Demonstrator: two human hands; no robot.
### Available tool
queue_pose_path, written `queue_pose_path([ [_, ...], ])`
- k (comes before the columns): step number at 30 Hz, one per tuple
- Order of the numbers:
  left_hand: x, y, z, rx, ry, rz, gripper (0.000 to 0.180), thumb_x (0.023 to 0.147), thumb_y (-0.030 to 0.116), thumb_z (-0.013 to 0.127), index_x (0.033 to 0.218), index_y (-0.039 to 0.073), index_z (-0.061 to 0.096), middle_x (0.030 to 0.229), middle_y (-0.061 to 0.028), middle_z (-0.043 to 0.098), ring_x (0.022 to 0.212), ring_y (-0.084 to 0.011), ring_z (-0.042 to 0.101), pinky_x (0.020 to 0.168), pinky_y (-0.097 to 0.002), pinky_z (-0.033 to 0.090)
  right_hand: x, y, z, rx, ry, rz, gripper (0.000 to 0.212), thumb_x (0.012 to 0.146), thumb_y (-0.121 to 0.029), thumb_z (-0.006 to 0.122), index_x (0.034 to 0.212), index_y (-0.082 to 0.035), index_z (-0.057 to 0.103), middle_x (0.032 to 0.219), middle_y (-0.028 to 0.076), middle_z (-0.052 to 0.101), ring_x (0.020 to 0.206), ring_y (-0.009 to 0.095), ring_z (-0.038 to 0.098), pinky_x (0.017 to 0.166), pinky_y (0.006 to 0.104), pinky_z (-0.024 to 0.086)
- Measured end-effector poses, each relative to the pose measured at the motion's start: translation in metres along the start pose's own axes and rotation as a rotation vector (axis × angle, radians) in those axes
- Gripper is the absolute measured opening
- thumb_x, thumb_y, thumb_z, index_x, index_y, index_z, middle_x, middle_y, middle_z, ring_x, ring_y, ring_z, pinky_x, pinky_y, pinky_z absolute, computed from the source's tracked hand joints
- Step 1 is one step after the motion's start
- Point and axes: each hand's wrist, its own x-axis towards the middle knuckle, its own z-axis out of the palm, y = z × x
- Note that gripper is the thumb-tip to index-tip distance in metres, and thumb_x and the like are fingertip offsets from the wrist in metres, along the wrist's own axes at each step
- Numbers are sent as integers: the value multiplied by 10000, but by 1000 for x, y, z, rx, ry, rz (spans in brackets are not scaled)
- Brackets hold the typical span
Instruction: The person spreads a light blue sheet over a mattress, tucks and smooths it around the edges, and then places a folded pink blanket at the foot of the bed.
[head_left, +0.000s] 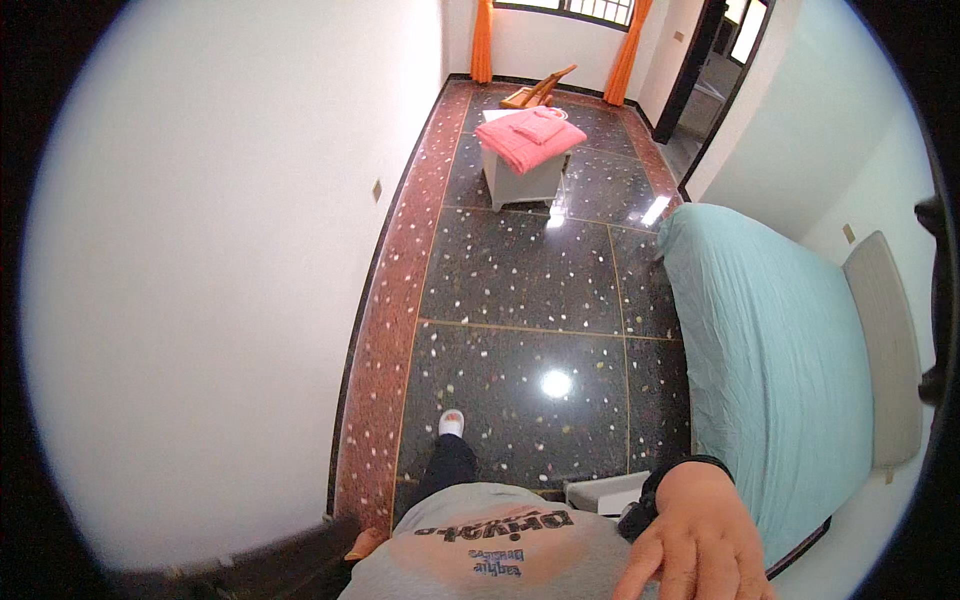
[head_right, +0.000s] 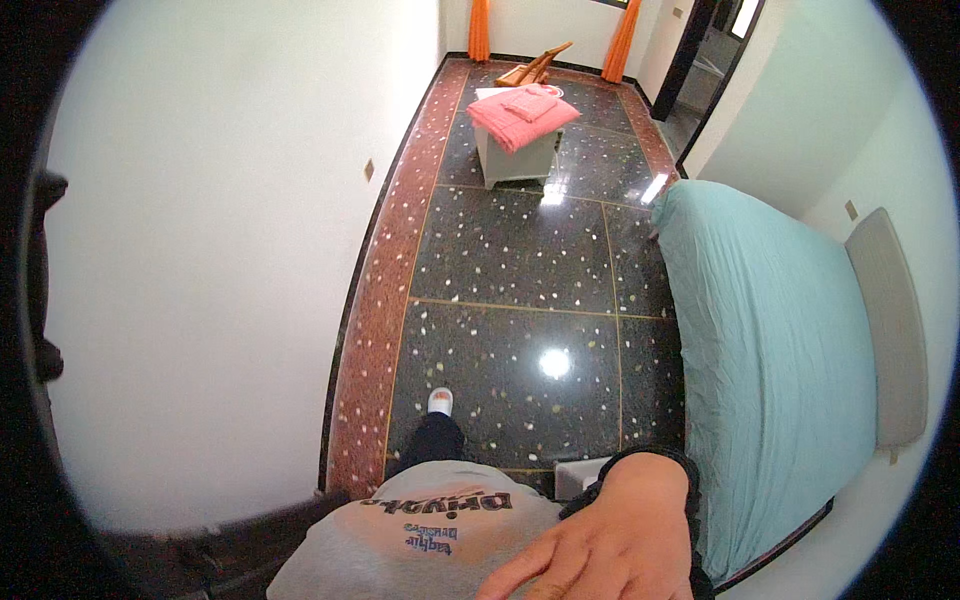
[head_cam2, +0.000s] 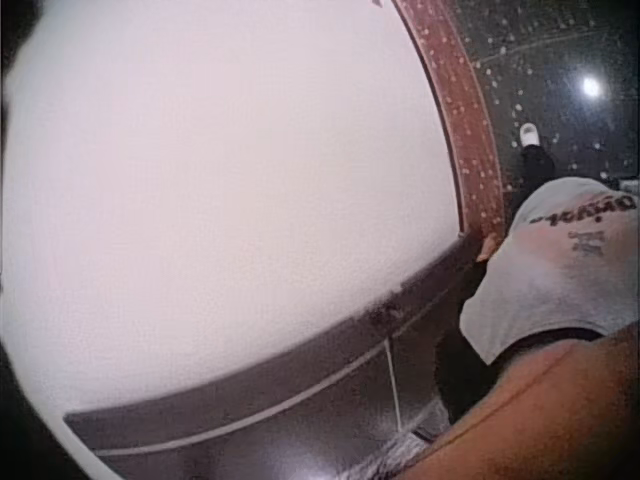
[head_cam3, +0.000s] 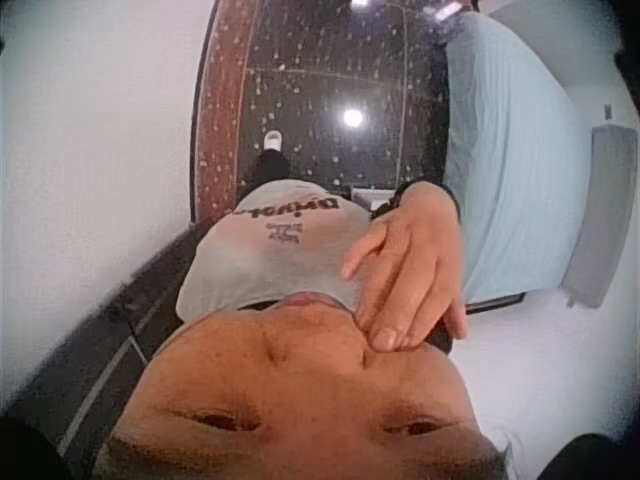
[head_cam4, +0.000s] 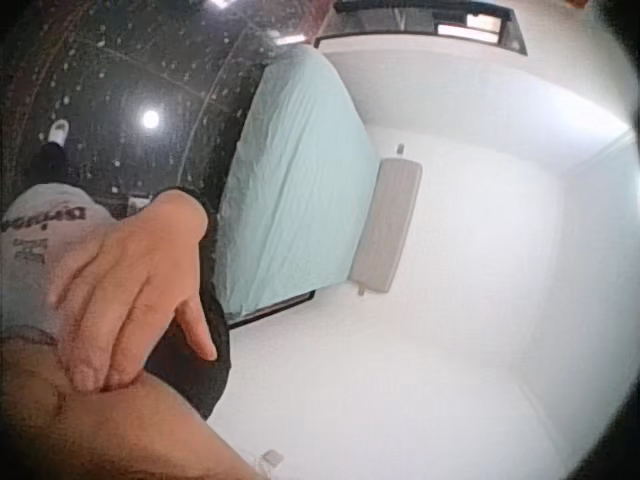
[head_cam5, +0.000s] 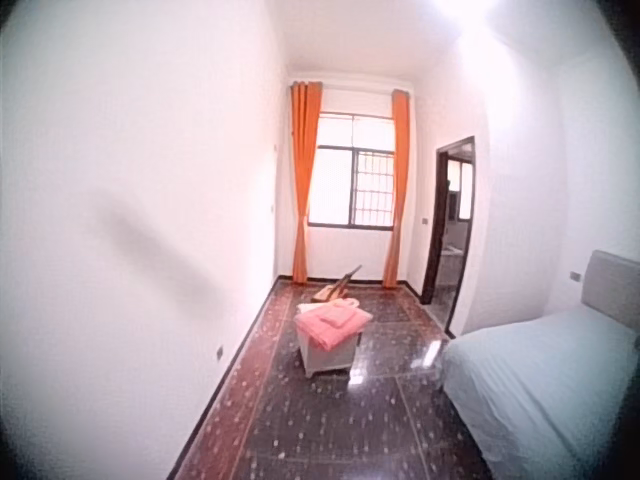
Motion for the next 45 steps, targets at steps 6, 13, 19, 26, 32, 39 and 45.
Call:
queue_pose_path([
  [6,162,-128,-142,-85,-254,-478,254,779,210,446,862,39,615,844,-181,591,779,-322,566,685,-401,459,20,2,-144,-172,-17,39,414,853,-399,420,1023,-48,558,1129,86,517,969,221,541,920,413,303],
  [13,453,-273,-280,-105,77,-371,219,757,182,485,861,17,587,884,-216,567,852,-367,530,744,-414,429,-94,-5,-268,-391,404,381,584,812,-498,435,1066,21,513,1109,203,489,1007,323,485,883,465,304],
  [19,697,-243,-353,-402,12,-581,298,726,184,523,973,23,562,925,-212,567,879,-343,538,775,-375,430,-240,-13,-393,-647,1412,663,355,789,-218,508,1033,41,508,1004,133,546,953,228,513,846,359,379],
  [26,914,-213,-419,-340,-204,-277,361,692,216,541,988,10,553,928,-197,579,876,-335,551,766,-375,439,-300,-56,-578,-599,1668,778,275,801,-128,503,1043,1,485,982,79,542,940,174,505,845,309,378],
  [32,1123,-249,-447,-999,-137,-441,308,718,126,587,991,3,519,745,-41,568,639,-143,527,560,-268,428,-331,-74,-685,-616,1766,872,261,817,-133,507,1045,-6,487,956,77,552,905,176,520,827,312,394],
  [39,1355,-296,-458,-1625,274,-875,299,747,148,522,1024,37,504,794,-66,532,671,-158,487,586,-267,388,-349,-53,-799,-327,2190,782,199,831,-91,463,1001,6,498,897,84,561,845,171,529,788,304,410],
  [45,1435,-297,-449,-1285,299,-918,406,733,-68,437,1132,10,425,963,-150,535,886,-268,518,769,-336,419,-326,-83,-895,-391,2407,1046,184,840,-50,419,997,10,494,876,93,565,822,173,536,778,295,421],
])
